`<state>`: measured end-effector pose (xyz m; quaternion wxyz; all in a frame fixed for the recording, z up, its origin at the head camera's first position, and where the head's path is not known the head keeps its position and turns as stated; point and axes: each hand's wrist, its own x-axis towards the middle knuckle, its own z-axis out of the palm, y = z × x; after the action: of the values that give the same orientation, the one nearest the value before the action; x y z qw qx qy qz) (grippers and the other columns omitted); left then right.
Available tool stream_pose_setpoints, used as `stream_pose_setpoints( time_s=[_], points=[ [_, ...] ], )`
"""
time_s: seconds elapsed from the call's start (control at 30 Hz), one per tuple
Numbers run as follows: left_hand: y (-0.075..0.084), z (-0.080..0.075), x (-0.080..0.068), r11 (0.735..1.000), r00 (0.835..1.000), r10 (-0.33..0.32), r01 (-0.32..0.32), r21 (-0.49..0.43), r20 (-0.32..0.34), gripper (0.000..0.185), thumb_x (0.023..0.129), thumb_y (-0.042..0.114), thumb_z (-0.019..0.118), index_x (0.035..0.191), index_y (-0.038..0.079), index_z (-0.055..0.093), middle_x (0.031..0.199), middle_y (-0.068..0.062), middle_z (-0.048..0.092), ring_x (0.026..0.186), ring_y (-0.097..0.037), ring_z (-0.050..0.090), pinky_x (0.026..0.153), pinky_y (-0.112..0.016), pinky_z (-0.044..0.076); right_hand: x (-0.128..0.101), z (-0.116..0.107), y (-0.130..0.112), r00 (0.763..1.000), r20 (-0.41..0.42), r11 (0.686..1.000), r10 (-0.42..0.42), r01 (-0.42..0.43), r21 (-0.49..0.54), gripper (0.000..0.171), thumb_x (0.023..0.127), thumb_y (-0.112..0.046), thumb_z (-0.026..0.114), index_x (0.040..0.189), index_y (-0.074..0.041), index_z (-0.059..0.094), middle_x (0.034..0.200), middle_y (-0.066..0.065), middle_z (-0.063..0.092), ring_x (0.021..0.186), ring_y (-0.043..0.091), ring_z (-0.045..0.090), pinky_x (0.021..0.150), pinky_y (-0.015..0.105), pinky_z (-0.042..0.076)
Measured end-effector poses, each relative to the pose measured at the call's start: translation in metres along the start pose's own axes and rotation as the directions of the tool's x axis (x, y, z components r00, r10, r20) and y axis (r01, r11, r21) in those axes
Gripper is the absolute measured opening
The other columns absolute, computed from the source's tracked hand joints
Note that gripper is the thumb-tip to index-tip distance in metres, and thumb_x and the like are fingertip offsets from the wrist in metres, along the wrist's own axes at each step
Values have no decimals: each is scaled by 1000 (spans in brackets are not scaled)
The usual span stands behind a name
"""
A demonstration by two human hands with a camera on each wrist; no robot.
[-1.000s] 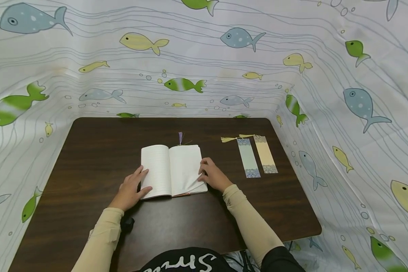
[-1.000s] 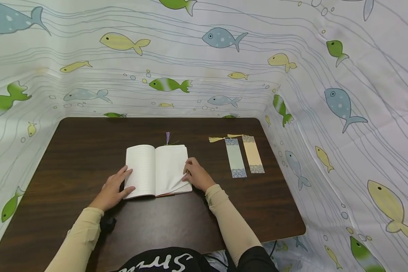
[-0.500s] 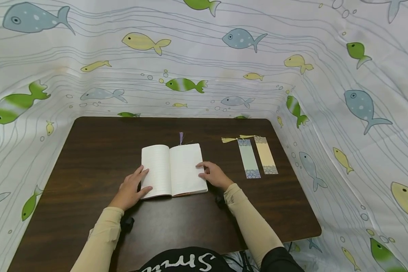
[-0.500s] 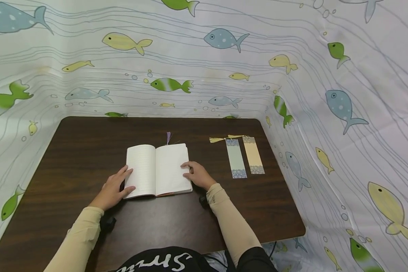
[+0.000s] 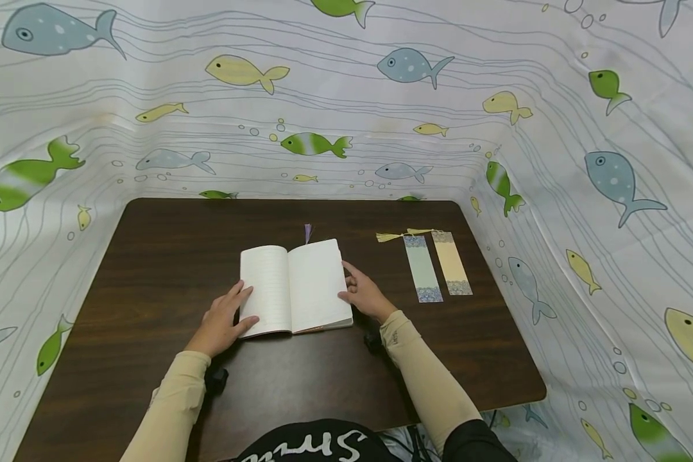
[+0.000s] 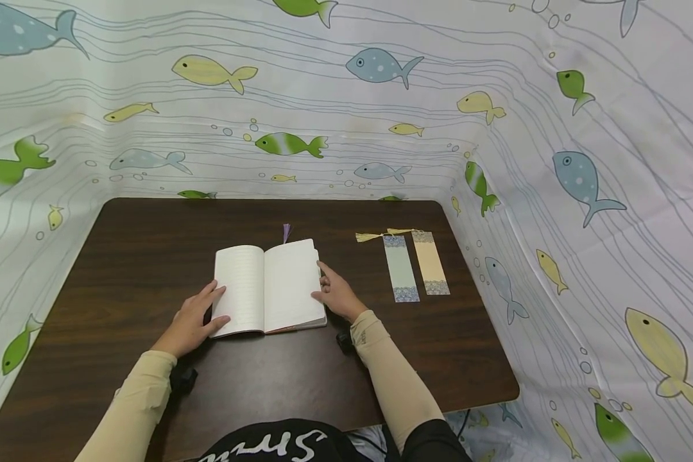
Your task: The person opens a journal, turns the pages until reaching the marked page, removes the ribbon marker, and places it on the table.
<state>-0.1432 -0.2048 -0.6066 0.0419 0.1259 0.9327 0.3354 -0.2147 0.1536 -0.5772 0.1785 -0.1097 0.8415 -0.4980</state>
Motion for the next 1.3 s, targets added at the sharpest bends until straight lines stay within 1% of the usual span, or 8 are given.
stream_pose_setpoints(
  time_s=[0.17, 0.4, 0.63, 0.77, 0.87, 1.07, 1.17, 1.3],
  points=[
    [0, 0, 0, 1000, 1000, -7, 7, -8, 5, 77, 98, 43, 67, 157, 6, 36, 166, -21, 21, 142, -53, 26, 103, -79, 22, 2, 1, -1, 1000, -12, 994, 16, -14, 111, 72, 98, -1, 65, 160, -4, 28, 104, 11, 62, 87, 14, 55, 82, 29, 50],
    [1, -1, 2, 1000, 1000, -3, 3, -6, 4, 78, 98, 45, 67, 157, 6, 36, 166, -21, 20, 142, -53, 26, 103, -79, 22, 4, 3, -4, 1000, 21, 959, -12, 5, 282, 56, 104, -5, 57, 155, 1, 35, 139, 27, 57, 124, 31, 58, 104, 46, 48],
    [1, -1, 1, 1000, 1000, -13, 13, -1, 11, 78, 97, 46, 67, 157, 6, 36, 166, -21, 20, 142, -53, 25, 103, -80, 22, 1, 10, -11, 993, 105, 876, -57, 0, 482, 53, 110, -16, 48, 157, 2, 32, 125, 16, 61, 109, 16, 61, 97, 35, 52],
    [1, -1, 1, 1000, 1000, -16, 16, -3, 12, 79, 97, 47, 67, 158, 7, 36, 166, -21, 20, 142, -53, 25, 103, -80, 22, 1, 16, -14, 983, 144, 854, -117, 25, 520, 52, 111, -24, 44, 156, 2, 35, 140, 21, 57, 123, 24, 59, 104, 43, 48],
    [1, -1, 1, 1000, 1000, -18, 18, -1, 11, 79, 97, 46, 67, 158, 7, 36, 166, -20, 20, 142, -53, 25, 103, -79, 22, 2, 23, -18, 975, 166, 893, -146, 58, 446, 50, 110, -22, 48, 154, 0, 40, 152, 23, 47, 136, 32, 51, 108, 47, 45],
    [2, -2, 1, 1000, 1000, -19, 19, 1, 13, 78, 97, 46, 67, 158, 7, 35, 166, -21, 20, 142, -53, 26, 103, -79, 22, 2, 39, -28, 944, 220, 967, -247, 225, 118, 43, 107, -14, 53, 150, -11, 52, 155, 4, 48, 144, 19, 42, 113, 43, 40],
    [2, -3, 1, 1000, 1000, -17, 17, 6, 13, 78, 97, 46, 67, 157, 6, 35, 166, -21, 21, 141, -54, 28, 103, -80, 23, 0, 48, -34, 911, 280, 943, -302, 329, -50, 45, 106, -17, 55, 151, -13, 51, 160, 4, 41, 149, 18, 32, 116, 42, 36],
    [2, -3, 1, 1000, 1000, 2, -2, 11, 7, 72, 100, 37, 66, 157, 6, 36, 166, -21, 21, 140, -55, 29, 100, -81, 25, -1, 58, -40, 857, 380, 860, -349, 454, -233, 47, 106, -21, 56, 152, -13, 50, 164, 9, 32, 152, 24, 25, 121, 41, 26]
  ],
)
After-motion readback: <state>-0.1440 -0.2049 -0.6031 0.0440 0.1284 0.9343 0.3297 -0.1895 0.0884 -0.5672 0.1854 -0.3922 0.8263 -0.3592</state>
